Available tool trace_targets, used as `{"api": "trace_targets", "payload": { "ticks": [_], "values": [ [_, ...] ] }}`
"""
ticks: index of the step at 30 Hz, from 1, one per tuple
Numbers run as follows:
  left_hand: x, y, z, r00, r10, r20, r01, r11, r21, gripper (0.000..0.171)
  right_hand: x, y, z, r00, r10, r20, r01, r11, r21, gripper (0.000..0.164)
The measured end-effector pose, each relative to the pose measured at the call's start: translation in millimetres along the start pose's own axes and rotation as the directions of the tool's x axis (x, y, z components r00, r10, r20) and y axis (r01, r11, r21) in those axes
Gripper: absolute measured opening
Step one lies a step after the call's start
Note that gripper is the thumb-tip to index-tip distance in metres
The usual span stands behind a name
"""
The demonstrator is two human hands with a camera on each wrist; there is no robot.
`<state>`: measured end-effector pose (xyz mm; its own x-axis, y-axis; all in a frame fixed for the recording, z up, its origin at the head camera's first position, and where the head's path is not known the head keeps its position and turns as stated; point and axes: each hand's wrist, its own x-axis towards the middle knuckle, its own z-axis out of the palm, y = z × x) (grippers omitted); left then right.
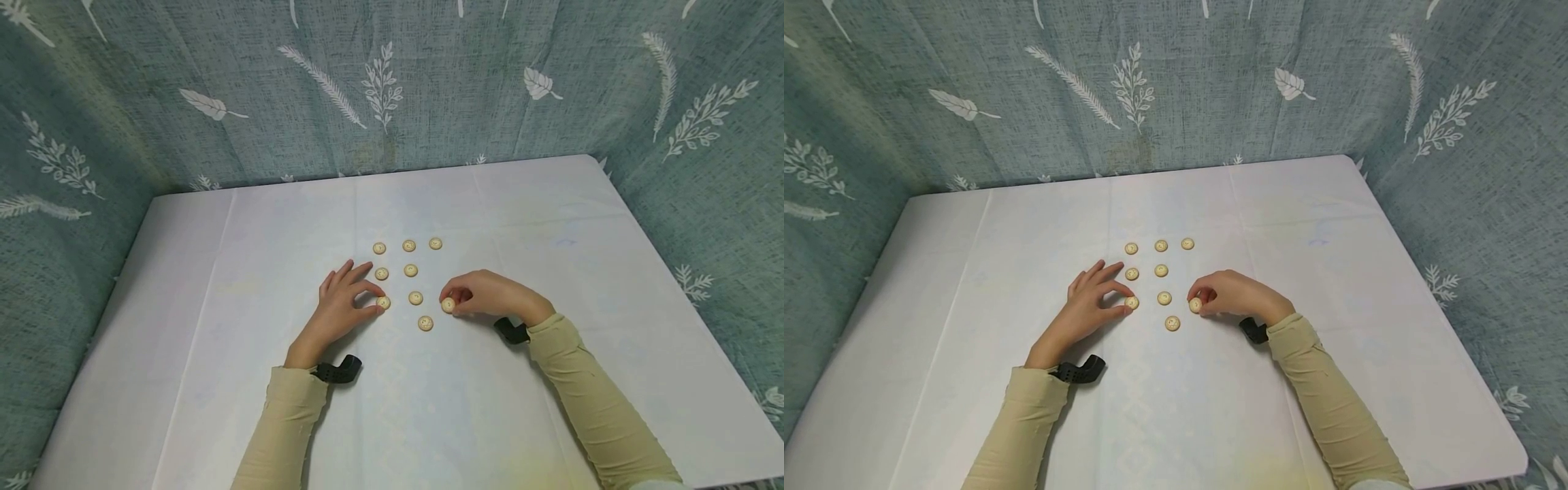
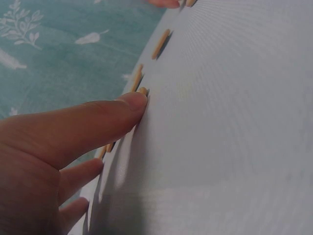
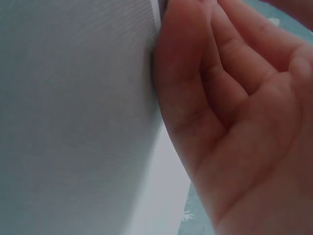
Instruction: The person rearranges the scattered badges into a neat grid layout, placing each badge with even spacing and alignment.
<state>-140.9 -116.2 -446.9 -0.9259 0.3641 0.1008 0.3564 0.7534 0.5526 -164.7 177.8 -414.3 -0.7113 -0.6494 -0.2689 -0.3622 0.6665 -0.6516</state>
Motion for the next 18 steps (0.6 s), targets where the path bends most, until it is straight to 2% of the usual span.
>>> {"api": "trace_targets", "payload": {
  "ticks": [10,18],
  "values": [
    [0.0,1.5,-2.1,1.0,0.004,0.003,-0.004,1.0,-0.009,0.018,2.6,4.2,-2.1,0.996,0.019,-0.086,-0.019,1.0,0.009,0.018],
    [-0.2,1.2,-1.7,1.0,0.001,0.005,-0.001,1.0,-0.003,0.018,5.6,5.4,-4.1,0.992,0.043,-0.117,-0.04,0.999,0.03,0.018]
  ]
}}
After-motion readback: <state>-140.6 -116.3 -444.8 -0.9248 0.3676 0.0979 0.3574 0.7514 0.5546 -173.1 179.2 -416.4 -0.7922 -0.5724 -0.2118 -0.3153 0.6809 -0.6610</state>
